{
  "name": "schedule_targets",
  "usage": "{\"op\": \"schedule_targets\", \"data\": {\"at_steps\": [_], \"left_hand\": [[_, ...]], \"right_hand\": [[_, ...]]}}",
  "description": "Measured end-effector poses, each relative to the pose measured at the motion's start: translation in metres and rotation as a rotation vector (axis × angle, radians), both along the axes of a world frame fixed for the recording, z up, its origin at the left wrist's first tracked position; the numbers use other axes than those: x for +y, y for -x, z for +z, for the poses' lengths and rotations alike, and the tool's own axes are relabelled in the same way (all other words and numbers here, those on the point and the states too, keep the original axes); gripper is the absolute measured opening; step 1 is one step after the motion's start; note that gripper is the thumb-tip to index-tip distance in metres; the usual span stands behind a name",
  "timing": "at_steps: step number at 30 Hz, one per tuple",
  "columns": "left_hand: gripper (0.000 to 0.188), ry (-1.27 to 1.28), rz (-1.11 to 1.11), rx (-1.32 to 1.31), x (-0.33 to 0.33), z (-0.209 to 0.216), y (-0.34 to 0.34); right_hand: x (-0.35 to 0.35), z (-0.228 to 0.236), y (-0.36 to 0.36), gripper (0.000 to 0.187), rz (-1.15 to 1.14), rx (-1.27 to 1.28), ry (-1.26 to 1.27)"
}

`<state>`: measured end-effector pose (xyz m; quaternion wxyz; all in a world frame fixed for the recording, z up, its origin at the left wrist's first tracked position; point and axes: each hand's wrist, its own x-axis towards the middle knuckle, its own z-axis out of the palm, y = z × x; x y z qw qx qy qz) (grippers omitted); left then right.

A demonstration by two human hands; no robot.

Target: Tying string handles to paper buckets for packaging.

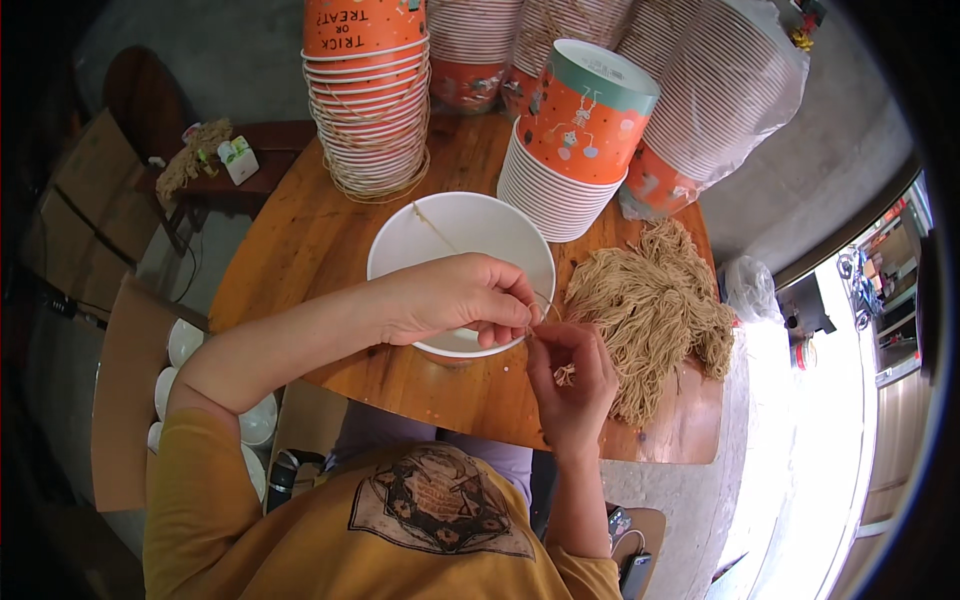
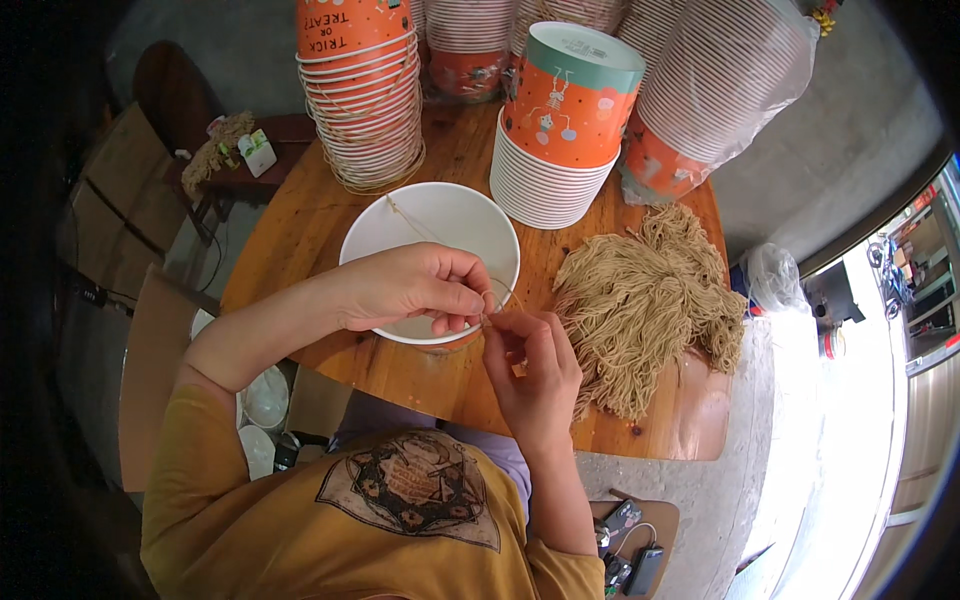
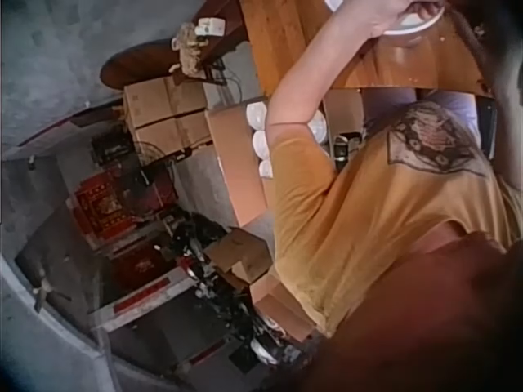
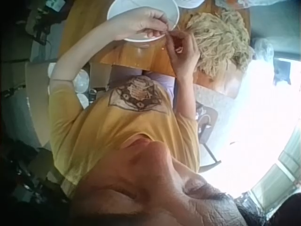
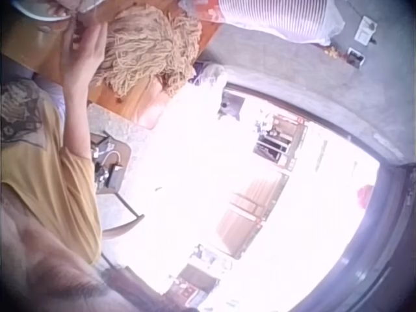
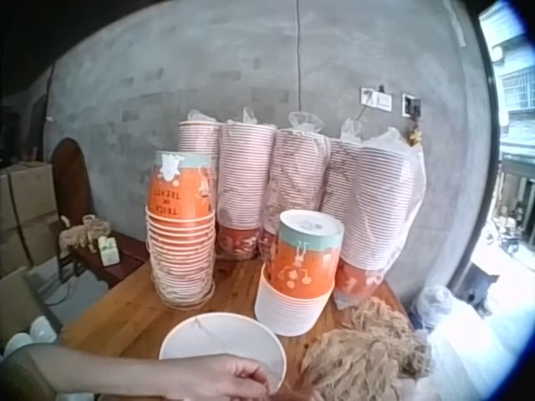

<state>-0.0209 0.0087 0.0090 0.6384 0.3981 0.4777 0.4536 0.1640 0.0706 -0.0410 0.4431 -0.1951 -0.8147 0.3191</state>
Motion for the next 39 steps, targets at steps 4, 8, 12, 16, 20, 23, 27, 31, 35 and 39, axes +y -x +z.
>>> {"op": "schedule_targets", "data": {"at_steps": [4, 8, 12, 16, 20, 23, 27, 31, 35, 39], "left_hand": [[0.014, -0.007, -0.016, 0.006, 0.0, -0.002, 0.0], [0.016, 0.058, 0.0, 0.084, 0.0, 0.001, -0.001], [0.016, 0.15, 0.0, -0.067, 0.002, -0.003, 0.002], [0.014, 0.185, 0.034, -0.1, -0.001, 0.002, 0.0], [0.014, 0.103, 0.054, -0.152, -0.002, -0.006, 0.006], [0.015, 0.098, 0.058, -0.158, -0.004, -0.004, 0.009], [0.014, 0.094, 0.065, -0.173, -0.003, -0.006, 0.01], [0.017, 0.084, 0.053, -0.098, -0.003, -0.004, 0.009], [0.021, -0.022, 0.036, 0.004, -0.002, -0.005, 0.007], [0.021, -0.065, 0.068, 0.121, -0.003, -0.001, 0.0]], "right_hand": [[-0.001, -0.001, 0.0, 0.014, -0.064, -0.036, 0.01], [-0.006, -0.002, 0.001, 0.01, 0.064, 0.145, 0.566], [-0.024, 0.006, 0.009, 0.009, 0.044, 0.065, 0.523], [-0.025, 0.004, 0.01, 0.011, -0.059, 0.001, 0.13], [-0.019, 0.006, 0.004, 0.016, -0.029, -0.052, 0.003], [-0.013, 0.006, 0.003, 0.02, 0.026, -0.022, 0.102], [-0.011, 0.006, 0.002, 0.021, 0.042, -0.048, 0.096], [-0.007, 0.007, 0.0, 0.02, 0.018, -0.151, -0.12], [-0.007, 0.0, 0.001, 0.015, 0.056, 0.064, 0.283], [-0.006, 0.001, 0.005, 0.009, -0.027, 0.076, 0.415]]}}
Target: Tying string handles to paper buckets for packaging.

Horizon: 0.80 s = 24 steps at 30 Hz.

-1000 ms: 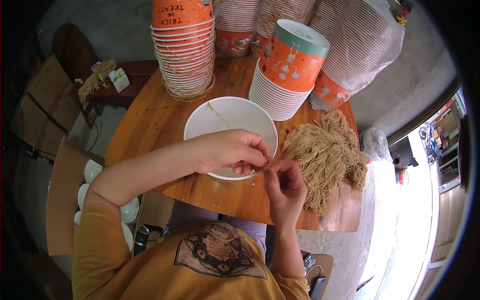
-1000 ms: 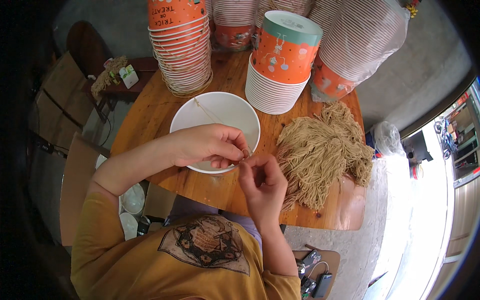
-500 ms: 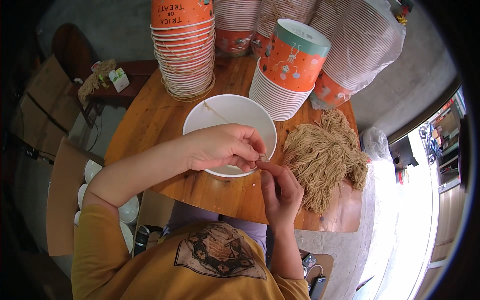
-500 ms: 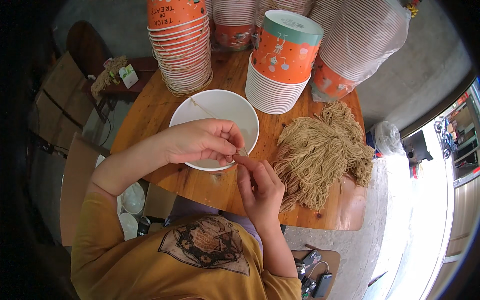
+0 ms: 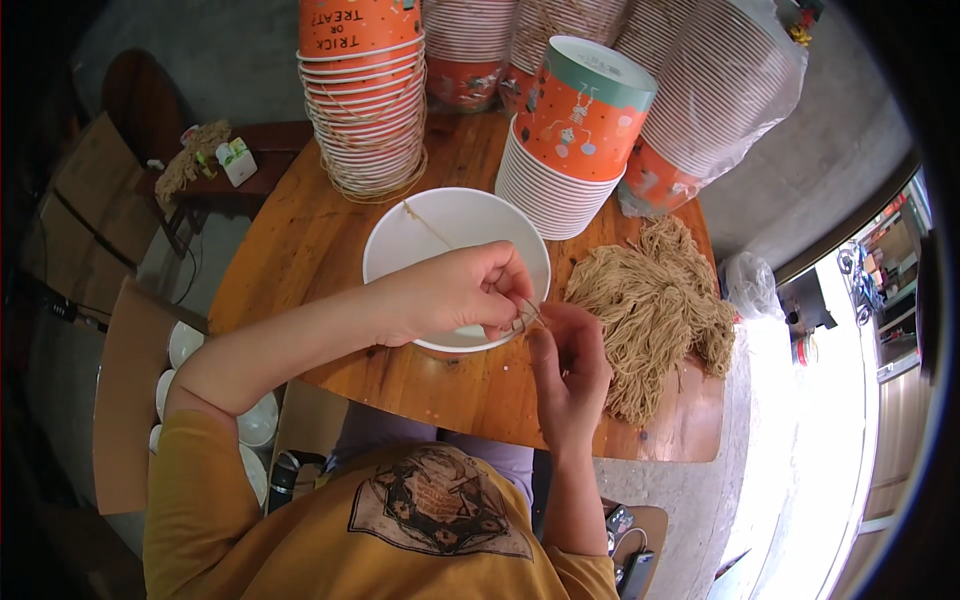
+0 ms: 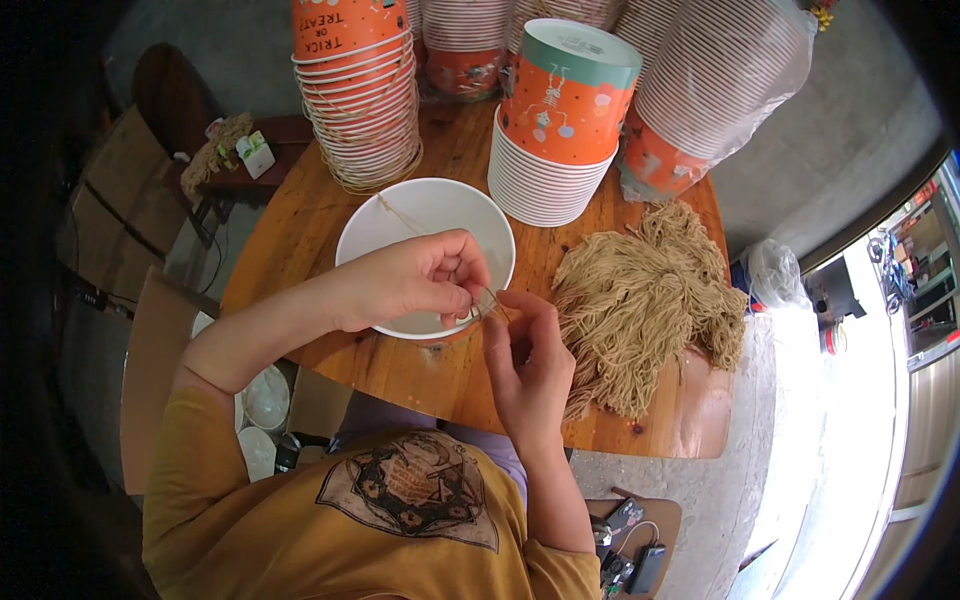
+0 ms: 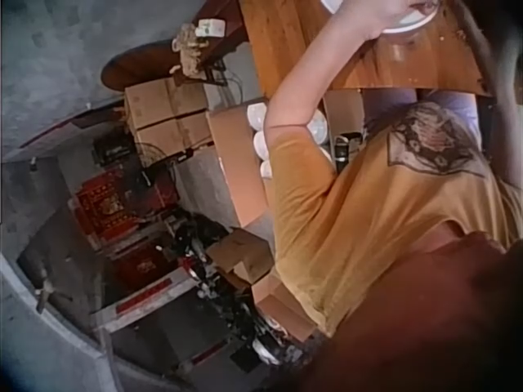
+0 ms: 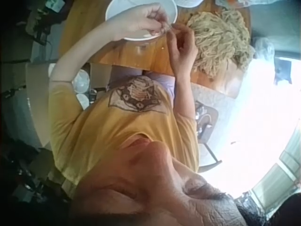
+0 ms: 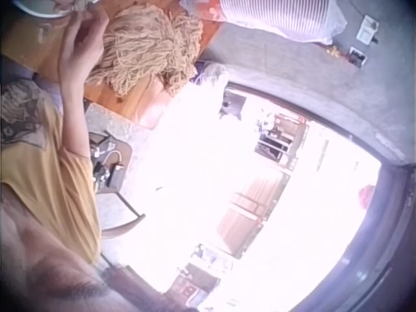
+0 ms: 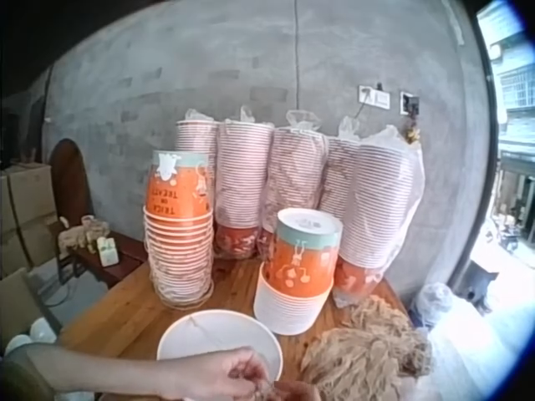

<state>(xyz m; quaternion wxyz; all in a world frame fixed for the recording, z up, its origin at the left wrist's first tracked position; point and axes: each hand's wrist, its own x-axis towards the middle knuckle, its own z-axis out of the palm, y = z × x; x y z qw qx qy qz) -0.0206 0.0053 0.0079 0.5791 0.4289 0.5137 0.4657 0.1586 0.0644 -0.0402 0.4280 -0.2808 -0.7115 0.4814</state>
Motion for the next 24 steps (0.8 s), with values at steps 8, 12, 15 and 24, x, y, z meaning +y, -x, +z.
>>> {"op": "schedule_targets", "data": {"at_steps": [8, 12, 15, 24], "left_hand": [[0.02, -0.175, -0.013, 0.352, -0.0028, 0.0047, -0.0053], [0.022, -0.176, -0.04, 0.338, -0.002, 0.0053, -0.0056], [0.023, -0.252, -0.018, 0.373, -0.0022, 0.0053, -0.0063], [0.023, -0.311, -0.028, 0.426, -0.0015, 0.0041, -0.0064]], "right_hand": [[-0.0003, 0.0061, 0.0037, 0.014, -0.03, -0.125, -0.117], [0.0011, 0.0088, 0.0043, 0.012, -0.039, -0.128, -0.134], [0.0014, 0.0105, 0.0036, 0.011, -0.049, -0.14, -0.12], [0.0024, 0.01, 0.0021, 0.008, 0.064, 0.009, 0.157]]}}
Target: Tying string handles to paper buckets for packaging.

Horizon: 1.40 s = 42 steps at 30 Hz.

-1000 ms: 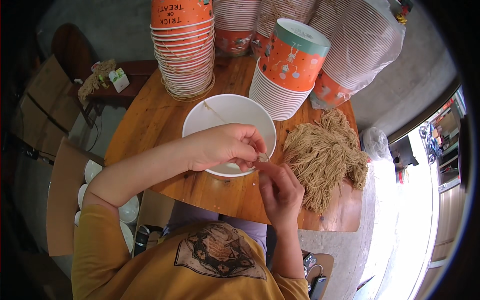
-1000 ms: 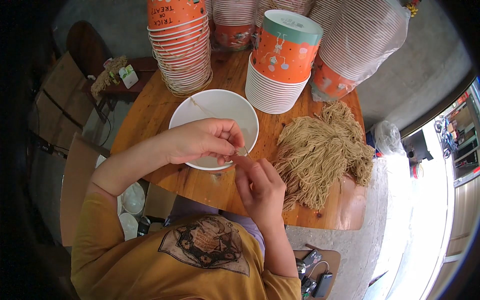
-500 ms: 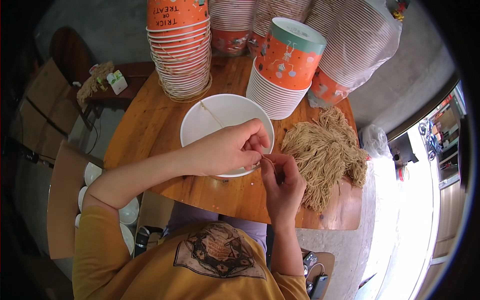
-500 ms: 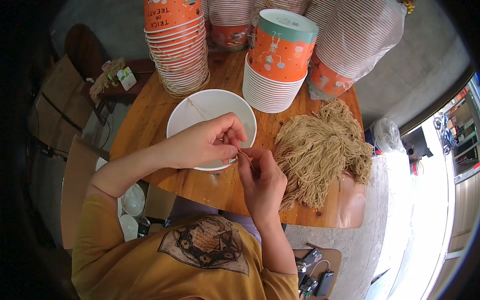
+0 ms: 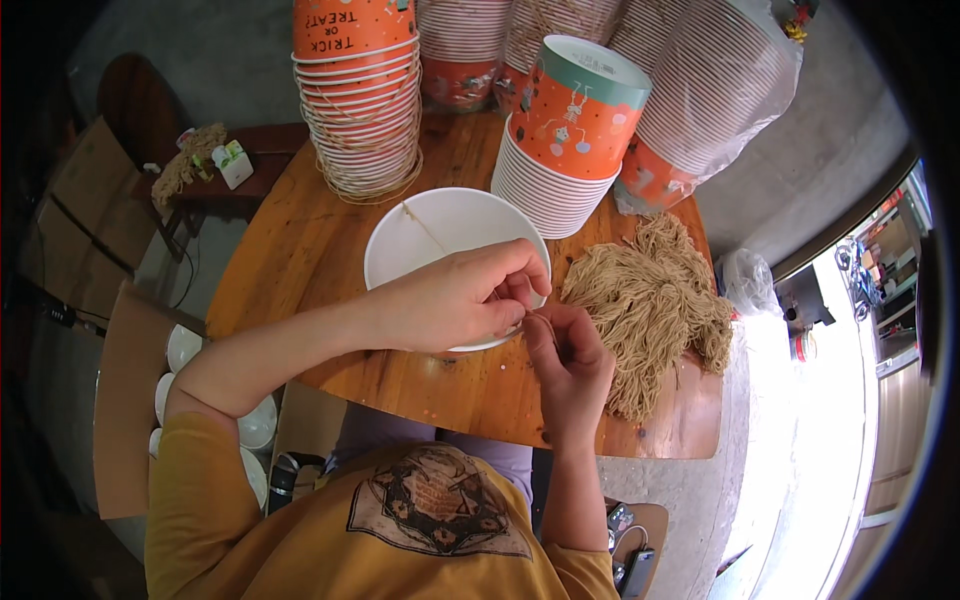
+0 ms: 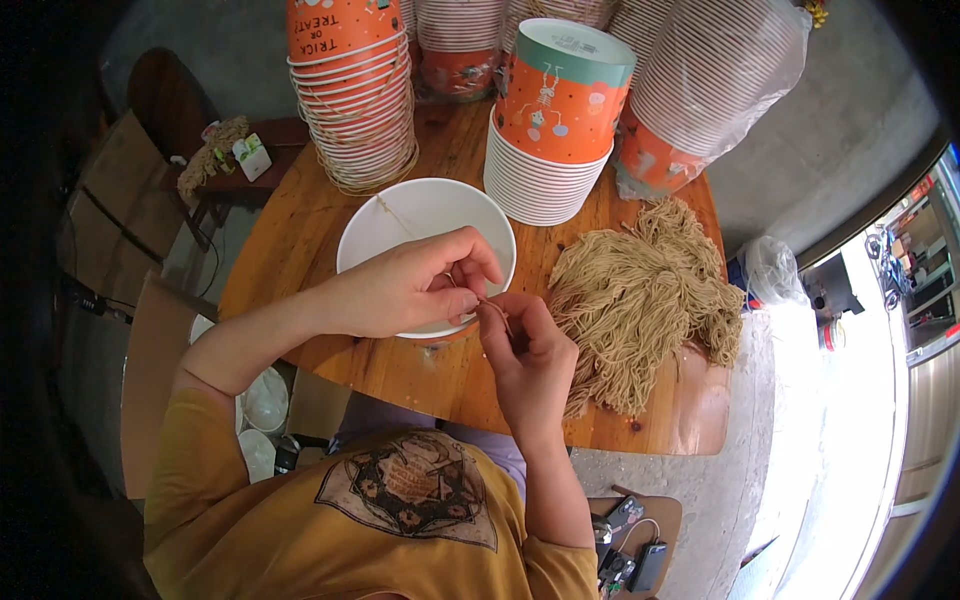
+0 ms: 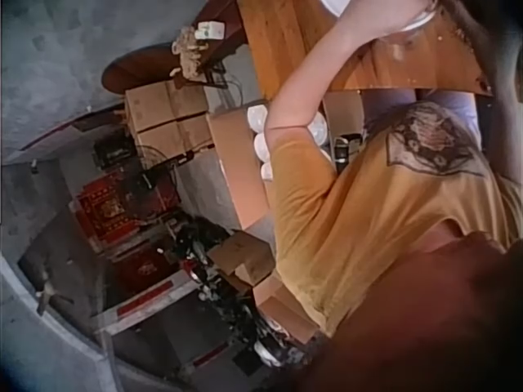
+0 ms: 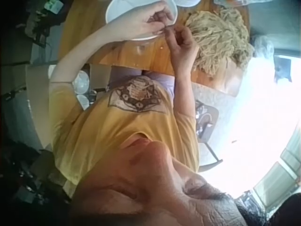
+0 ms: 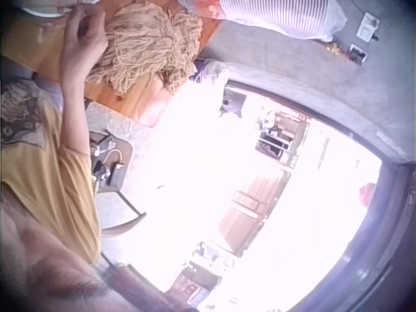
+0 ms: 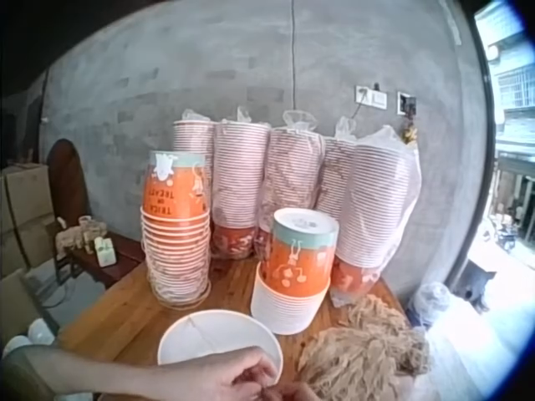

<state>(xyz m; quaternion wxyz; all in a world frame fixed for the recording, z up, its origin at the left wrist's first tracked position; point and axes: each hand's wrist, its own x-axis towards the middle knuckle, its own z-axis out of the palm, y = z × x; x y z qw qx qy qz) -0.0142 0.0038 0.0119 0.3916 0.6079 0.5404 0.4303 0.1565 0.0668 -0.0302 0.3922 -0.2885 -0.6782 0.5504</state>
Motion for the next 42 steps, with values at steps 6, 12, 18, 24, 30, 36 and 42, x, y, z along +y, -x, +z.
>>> {"op": "schedule_targets", "data": {"at_steps": [6, 12, 18, 24, 30, 36, 42], "left_hand": [[0.019, -0.072, 0.064, 0.094, 0.001, -0.008, 0.008], [0.018, 0.133, 0.023, 0.014, -0.004, 0.001, 0.001], [0.013, 0.152, 0.088, 0.089, -0.009, 0.006, -0.004], [0.011, -0.108, 0.162, 0.25, -0.012, -0.002, -0.007], [0.011, -0.164, 0.176, 0.343, -0.014, -0.004, -0.01], [0.012, -0.43, 0.229, 0.637, -0.017, -0.007, -0.015], [0.015, -0.362, 0.275, 0.565, -0.021, -0.007, -0.019]], "right_hand": [[0.0, -0.003, 0.001, 0.007, 0.011, 0.015, -0.018], [0.0, -0.004, 0.001, 0.006, -0.014, 0.004, -0.058], [0.0, -0.003, 0.0, 0.006, 0.001, -0.002, -0.067], [-0.001, -0.003, 0.0, 0.01, 0.005, -0.076, -0.139], [-0.001, -0.003, 0.003, 0.013, -0.091, -0.129, -0.297], [-0.005, -0.008, 0.005, 0.014, -0.15, -0.176, -0.519], [-0.006, -0.011, 0.007, 0.012, -0.198, -0.138, -0.706]]}}
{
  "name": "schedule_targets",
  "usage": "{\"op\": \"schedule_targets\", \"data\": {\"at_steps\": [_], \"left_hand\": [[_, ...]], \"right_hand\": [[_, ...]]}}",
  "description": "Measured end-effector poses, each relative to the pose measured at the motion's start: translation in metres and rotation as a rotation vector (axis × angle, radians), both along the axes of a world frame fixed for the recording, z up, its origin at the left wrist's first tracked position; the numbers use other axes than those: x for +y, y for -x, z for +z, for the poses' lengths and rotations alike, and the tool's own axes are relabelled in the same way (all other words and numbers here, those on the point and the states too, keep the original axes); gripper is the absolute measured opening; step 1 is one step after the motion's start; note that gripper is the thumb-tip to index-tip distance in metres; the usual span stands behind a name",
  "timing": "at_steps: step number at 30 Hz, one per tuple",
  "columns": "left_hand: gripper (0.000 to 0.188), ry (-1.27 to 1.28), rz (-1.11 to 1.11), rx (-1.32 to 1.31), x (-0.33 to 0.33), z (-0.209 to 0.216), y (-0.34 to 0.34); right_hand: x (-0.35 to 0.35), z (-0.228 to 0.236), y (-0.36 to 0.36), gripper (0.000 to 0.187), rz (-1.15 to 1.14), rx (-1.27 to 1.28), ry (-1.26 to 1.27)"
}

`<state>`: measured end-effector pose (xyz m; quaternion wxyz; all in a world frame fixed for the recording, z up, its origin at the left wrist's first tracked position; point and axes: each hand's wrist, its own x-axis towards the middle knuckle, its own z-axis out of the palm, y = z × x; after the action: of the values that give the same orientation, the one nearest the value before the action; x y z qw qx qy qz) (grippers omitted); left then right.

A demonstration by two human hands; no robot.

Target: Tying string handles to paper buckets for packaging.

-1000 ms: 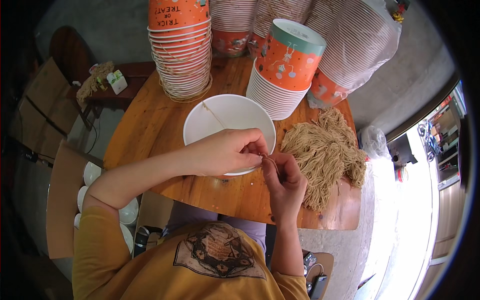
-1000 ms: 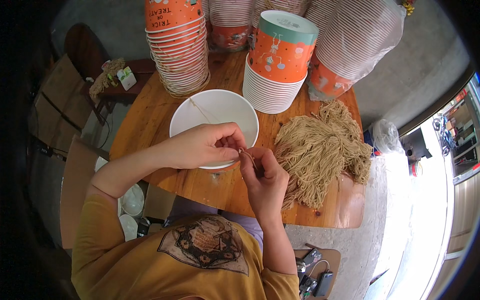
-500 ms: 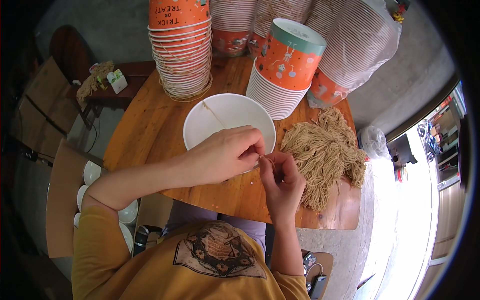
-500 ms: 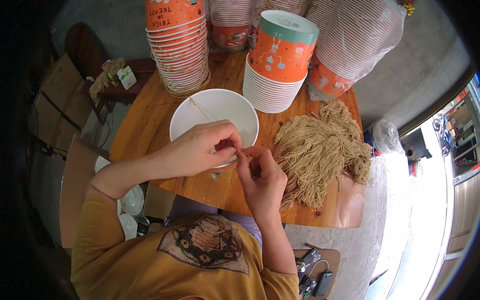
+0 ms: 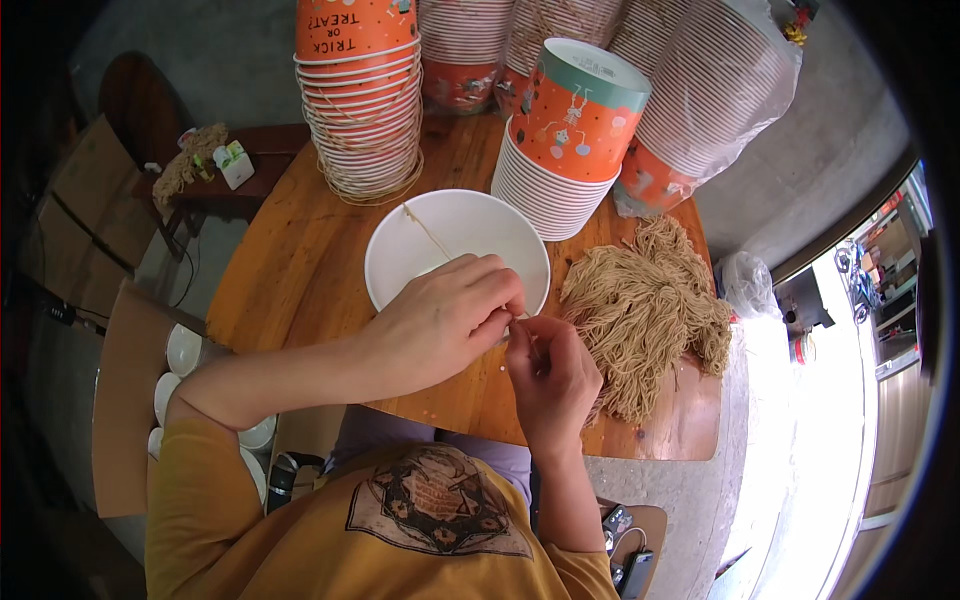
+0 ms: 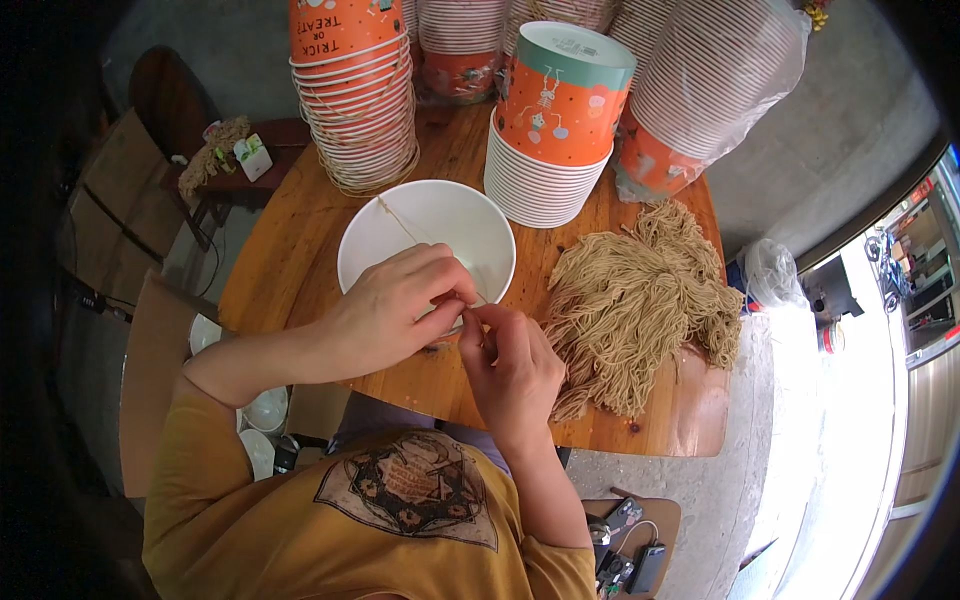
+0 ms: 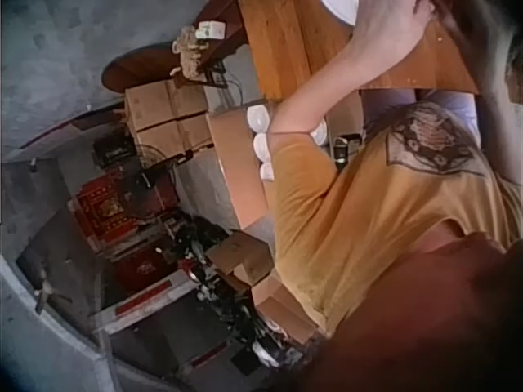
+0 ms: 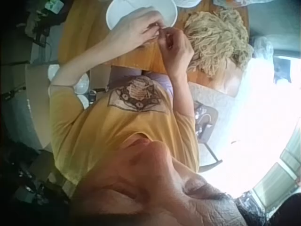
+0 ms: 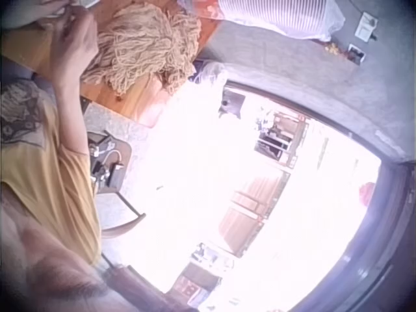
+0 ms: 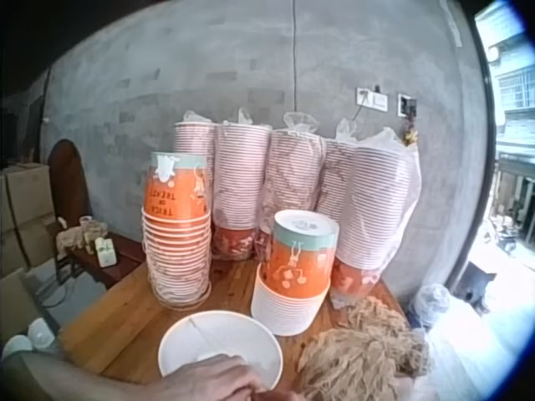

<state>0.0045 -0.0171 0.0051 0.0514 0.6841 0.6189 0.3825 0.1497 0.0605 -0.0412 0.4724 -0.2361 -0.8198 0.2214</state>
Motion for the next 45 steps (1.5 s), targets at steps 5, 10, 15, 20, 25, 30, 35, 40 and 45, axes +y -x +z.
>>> {"op": "schedule_targets", "data": {"at_steps": [5, 10, 15, 20, 25, 30, 35, 40, 45], "left_hand": [[0.013, 0.035, 0.006, -0.237, -0.002, -0.003, -0.001], [0.012, 0.08, -0.001, -0.35, -0.002, -0.005, -0.001], [0.014, 0.08, -0.022, -0.394, -0.002, -0.007, 0.0], [0.026, 0.042, -0.052, -0.449, 0.0, -0.008, -0.001], [0.033, 0.129, -0.054, -0.467, -0.002, 0.0, -0.003], [0.035, 0.142, -0.067, -0.479, 0.0, 0.0, -0.001], [0.038, 0.284, -0.067, -0.586, 0.001, 0.004, -0.001], [0.037, 0.29, -0.082, -0.612, 0.002, 0.004, -0.002], [0.038, 0.289, -0.075, -0.569, 0.003, 0.006, -0.004]], "right_hand": [[-0.003, 0.002, 0.0, 0.019, 0.004, -0.012, -0.117], [-0.004, 0.001, -0.001, 0.021, -0.003, -0.014, -0.164], [-0.005, 0.001, -0.001, 0.02, 0.002, -0.011, -0.15], [-0.007, 0.0, -0.003, 0.015, 0.028, 0.026, 0.117], [-0.006, 0.004, -0.004, 0.011, 0.103, 0.114, 0.469], [-0.002, -0.006, -0.003, 0.011, 0.156, 0.243, 0.637], [0.001, -0.01, -0.006, 0.015, 0.143, 0.244, 0.49], [0.006, -0.011, -0.012, 0.023, 0.1, 0.144, 0.21], [0.014, -0.003, -0.018, 0.03, 0.049, 0.01, -0.121]]}}
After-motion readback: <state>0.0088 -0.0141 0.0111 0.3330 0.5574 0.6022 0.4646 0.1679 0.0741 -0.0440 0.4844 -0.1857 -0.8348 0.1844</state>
